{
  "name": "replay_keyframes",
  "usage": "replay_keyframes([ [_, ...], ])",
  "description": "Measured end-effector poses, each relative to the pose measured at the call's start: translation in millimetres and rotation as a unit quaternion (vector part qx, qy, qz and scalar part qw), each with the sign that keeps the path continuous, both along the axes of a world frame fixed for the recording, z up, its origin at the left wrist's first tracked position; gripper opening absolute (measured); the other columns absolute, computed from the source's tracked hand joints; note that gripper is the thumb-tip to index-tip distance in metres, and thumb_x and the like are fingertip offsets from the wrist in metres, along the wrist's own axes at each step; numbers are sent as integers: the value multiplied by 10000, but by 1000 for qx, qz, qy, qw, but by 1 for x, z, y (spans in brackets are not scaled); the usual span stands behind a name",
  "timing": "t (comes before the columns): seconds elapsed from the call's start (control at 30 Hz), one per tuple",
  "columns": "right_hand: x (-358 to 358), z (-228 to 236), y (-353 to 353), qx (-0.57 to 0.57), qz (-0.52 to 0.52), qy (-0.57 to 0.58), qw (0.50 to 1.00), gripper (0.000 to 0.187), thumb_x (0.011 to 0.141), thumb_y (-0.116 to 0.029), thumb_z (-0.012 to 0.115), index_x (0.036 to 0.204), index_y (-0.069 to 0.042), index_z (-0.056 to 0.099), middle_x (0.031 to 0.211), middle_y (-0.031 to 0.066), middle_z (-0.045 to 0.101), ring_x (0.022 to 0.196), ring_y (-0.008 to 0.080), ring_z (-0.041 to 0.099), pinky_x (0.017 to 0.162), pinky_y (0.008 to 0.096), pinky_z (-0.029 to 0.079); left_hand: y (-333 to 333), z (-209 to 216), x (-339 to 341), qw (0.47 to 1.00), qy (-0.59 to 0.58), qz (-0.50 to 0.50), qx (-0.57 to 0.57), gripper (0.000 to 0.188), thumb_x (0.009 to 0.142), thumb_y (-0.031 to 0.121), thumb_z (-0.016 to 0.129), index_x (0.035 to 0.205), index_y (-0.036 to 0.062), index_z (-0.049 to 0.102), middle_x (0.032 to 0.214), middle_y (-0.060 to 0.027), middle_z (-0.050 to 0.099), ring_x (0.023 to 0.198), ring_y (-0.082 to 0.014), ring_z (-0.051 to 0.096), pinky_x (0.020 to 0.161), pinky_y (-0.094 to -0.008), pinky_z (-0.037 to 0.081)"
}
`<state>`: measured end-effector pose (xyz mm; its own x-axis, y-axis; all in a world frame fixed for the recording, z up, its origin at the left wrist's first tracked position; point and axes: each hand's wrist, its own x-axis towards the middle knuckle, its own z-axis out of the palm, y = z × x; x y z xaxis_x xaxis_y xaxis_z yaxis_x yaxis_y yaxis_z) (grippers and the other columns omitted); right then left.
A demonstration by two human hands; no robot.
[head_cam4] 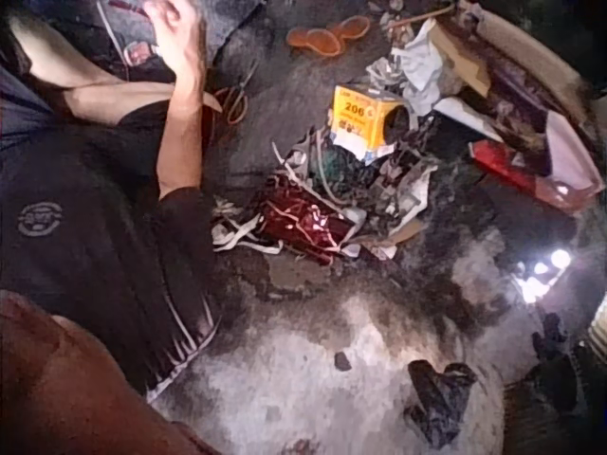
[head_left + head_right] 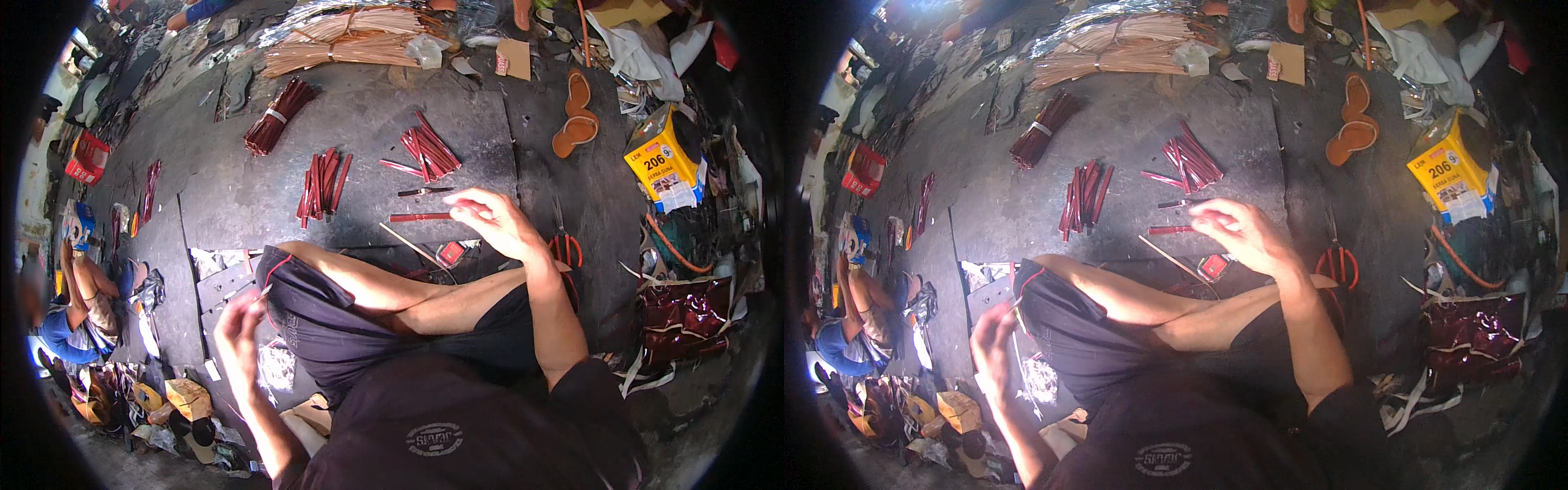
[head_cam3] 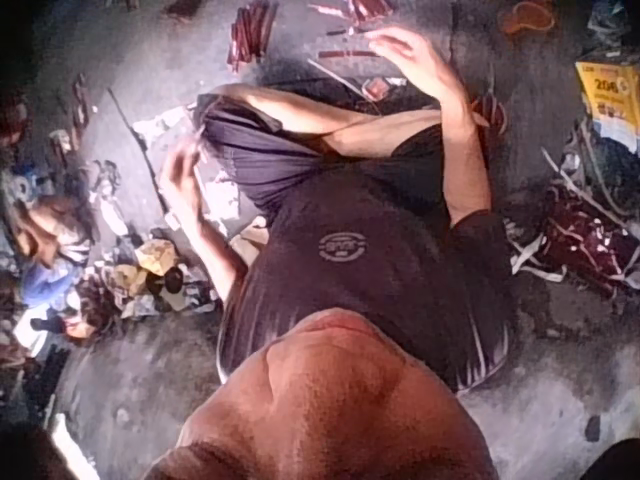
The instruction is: The person sits on the floor and repeatedly picks up red decorative strips, measures them against a metal ruler, and cuts them to length using red-handled scissors. The cut pieces are placed in a pile on the floor.
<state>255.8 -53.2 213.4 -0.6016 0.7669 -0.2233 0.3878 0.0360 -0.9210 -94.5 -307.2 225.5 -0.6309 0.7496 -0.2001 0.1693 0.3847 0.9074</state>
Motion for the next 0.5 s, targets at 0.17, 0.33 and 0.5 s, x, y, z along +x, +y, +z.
replay_keyframes([
  [0.17,-26,-28,-15,-92,49,172,979,290,965,-143,602,1230,-24,599,1077,86,667,1027,150,624,934,318,492,136,-30,99,940,-204,-259,88,220,918,85,655,1118,-7,662,990,-61,685,896,-135,648,835,-270,516],
  [0.33,-12,-39,-23,-27,-50,142,988,191,966,-125,598,1096,13,617,982,89,685,903,154,663,814,298,535,183,-69,146,899,-296,-289,142,235,915,58,669,1142,32,614,999,-30,658,885,-95,610,812,-237,504],
  [0.5,-19,-39,-32,100,-144,107,979,157,939,-104,628,1067,-14,634,983,100,697,878,154,673,757,306,549,179,-72,165,817,-543,-164,105,276,959,135,619,1205,14,593,1044,-58,670,959,-132,645,841,-240,529],
])
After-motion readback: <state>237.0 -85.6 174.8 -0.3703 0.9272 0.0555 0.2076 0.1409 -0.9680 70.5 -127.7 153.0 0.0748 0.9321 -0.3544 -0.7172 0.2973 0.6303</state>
